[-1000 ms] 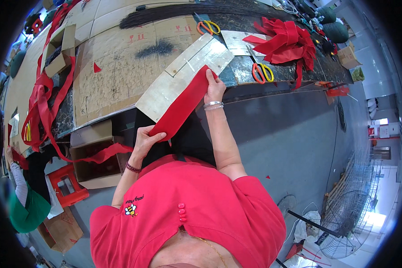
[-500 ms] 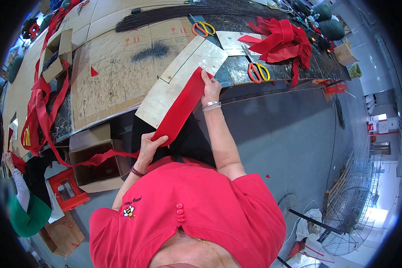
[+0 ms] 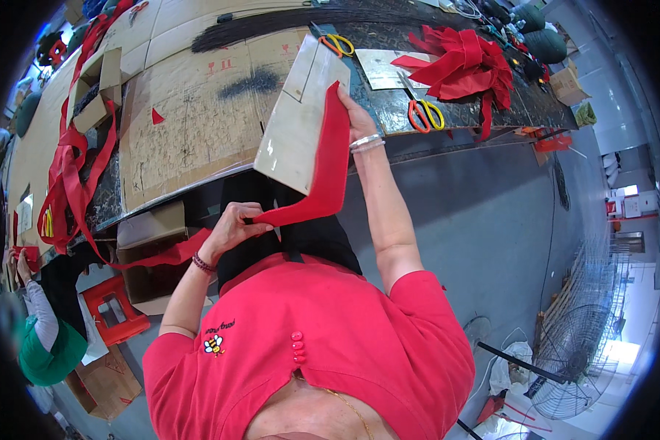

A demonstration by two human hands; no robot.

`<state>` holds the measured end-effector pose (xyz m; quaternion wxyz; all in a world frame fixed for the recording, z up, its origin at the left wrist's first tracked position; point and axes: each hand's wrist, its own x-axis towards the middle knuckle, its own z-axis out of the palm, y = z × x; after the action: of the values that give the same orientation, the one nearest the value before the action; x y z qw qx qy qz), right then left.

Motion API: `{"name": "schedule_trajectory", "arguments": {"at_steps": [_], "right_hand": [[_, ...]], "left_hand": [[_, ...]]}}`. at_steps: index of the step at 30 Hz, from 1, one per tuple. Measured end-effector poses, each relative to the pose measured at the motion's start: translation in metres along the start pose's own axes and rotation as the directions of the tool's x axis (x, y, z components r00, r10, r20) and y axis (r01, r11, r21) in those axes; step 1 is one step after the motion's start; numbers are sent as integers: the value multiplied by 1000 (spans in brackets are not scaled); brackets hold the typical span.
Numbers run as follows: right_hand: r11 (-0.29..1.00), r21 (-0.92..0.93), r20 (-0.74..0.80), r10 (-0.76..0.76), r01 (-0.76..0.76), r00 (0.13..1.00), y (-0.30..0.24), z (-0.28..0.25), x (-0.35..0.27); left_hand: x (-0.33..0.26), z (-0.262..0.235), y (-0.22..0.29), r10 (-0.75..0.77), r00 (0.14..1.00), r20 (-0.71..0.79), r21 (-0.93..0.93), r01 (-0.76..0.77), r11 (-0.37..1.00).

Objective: Cutting and measuring red fabric strips using scissors and a wooden template.

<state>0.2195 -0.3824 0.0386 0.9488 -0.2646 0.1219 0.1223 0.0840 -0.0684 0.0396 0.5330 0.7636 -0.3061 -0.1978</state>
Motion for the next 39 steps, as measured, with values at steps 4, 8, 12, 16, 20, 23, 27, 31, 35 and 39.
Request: {"name": "schedule_trajectory", "arguments": {"at_steps": [4, 8, 12, 16, 20, 23, 27, 31, 35, 39], "right_hand": [[996, -53, 233, 81, -70, 969, -25, 37, -25], [1000, -26, 300, 0, 8, 954, -53, 64, -46], [996, -83, 476, 54, -17, 878, -82, 74, -57], [965, -218, 509, -13, 144, 861, -93, 74, -78], [769, -548, 508, -5, 328, 861, -89, 64, -94], [673, -673, 451, 44, 307, 891, -88, 50, -107], [540, -796, 471, 268, 274, 841, -85, 39, -120], [478, -846, 381, 232, 237, 895, -73, 43, -142], [489, -796, 502, 206, 356, 840, -54, 47, -146], [521, -825, 391, 241, 221, 888, -41, 41, -135]], "left_hand": [[15, -19, 7, 210, 965, 159, 397, -257, 881], [29, -25, 12, 258, 930, 263, 489, -359, 795], [39, -18, 24, 244, 883, 400, 469, -426, 774], [54, -38, 48, 377, 926, -32, 691, -252, 677], [73, -75, 70, 660, 750, 42, 866, -357, 351], [80, -97, 81, 649, 626, 432, 859, -505, -85], [85, -119, 89, 651, 634, 418, 908, -310, -282], [83, -145, 97, 651, 699, 297, 945, -118, -305], [90, -159, 105, 761, 620, 194, 965, 19, -261], [97, -163, 114, 862, 490, 129, 990, -15, -140]]}}
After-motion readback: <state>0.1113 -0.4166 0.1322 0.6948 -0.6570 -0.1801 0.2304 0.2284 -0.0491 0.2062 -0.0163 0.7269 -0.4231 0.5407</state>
